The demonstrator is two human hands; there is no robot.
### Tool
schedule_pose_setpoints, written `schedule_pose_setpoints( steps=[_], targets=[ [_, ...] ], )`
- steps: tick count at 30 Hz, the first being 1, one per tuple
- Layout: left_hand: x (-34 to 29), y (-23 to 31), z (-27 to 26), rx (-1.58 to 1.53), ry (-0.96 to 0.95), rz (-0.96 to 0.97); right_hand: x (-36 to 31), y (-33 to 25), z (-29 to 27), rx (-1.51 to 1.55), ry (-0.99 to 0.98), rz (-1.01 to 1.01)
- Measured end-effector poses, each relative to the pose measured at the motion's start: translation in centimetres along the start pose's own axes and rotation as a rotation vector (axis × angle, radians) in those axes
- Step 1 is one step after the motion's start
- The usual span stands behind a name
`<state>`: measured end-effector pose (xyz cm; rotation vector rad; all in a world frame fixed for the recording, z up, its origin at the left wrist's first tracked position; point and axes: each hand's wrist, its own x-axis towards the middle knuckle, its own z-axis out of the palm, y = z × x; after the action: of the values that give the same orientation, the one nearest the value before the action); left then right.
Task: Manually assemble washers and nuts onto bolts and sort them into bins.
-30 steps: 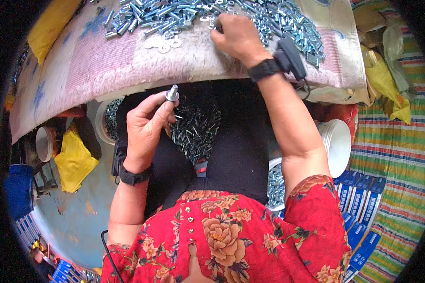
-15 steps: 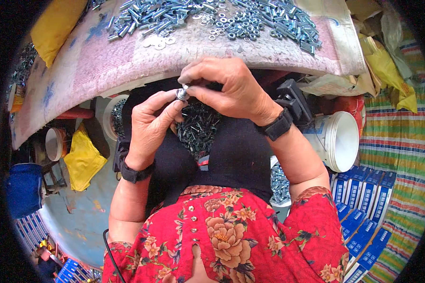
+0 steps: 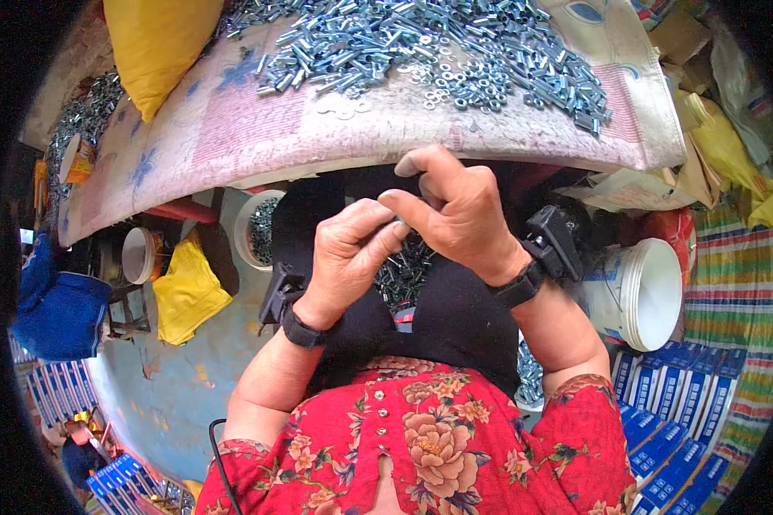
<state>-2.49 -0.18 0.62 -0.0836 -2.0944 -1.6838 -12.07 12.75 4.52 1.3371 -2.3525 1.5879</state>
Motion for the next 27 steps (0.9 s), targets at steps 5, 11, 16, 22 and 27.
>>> schedule_pose_setpoints(
  steps=[5,11,16,22,27],
  targets=[
    [0.0,0.4,0.4,-0.097,-0.175,0.153,2.9,1.0,-1.3,0.45,0.389,-0.013],
    [1.6,-0.7,-2.6,-0.468,0.197,-0.397,-2.0,-2.1,3.1,0.183,-0.054,-0.394],
    [1.3,-0.5,-3.1,-0.571,-0.024,-0.496,1.2,-0.1,-0.2,0.152,-0.076,-0.111],
    [-0.1,-0.9,-3.1,-0.383,-0.258,-0.593,0.0,2.1,0.5,0.072,-0.374,-0.108],
    [-1.4,-4.7,-1.0,0.589,-0.398,0.021,-4.5,6.6,3.4,-0.25,-0.278,0.137]
  ],
)
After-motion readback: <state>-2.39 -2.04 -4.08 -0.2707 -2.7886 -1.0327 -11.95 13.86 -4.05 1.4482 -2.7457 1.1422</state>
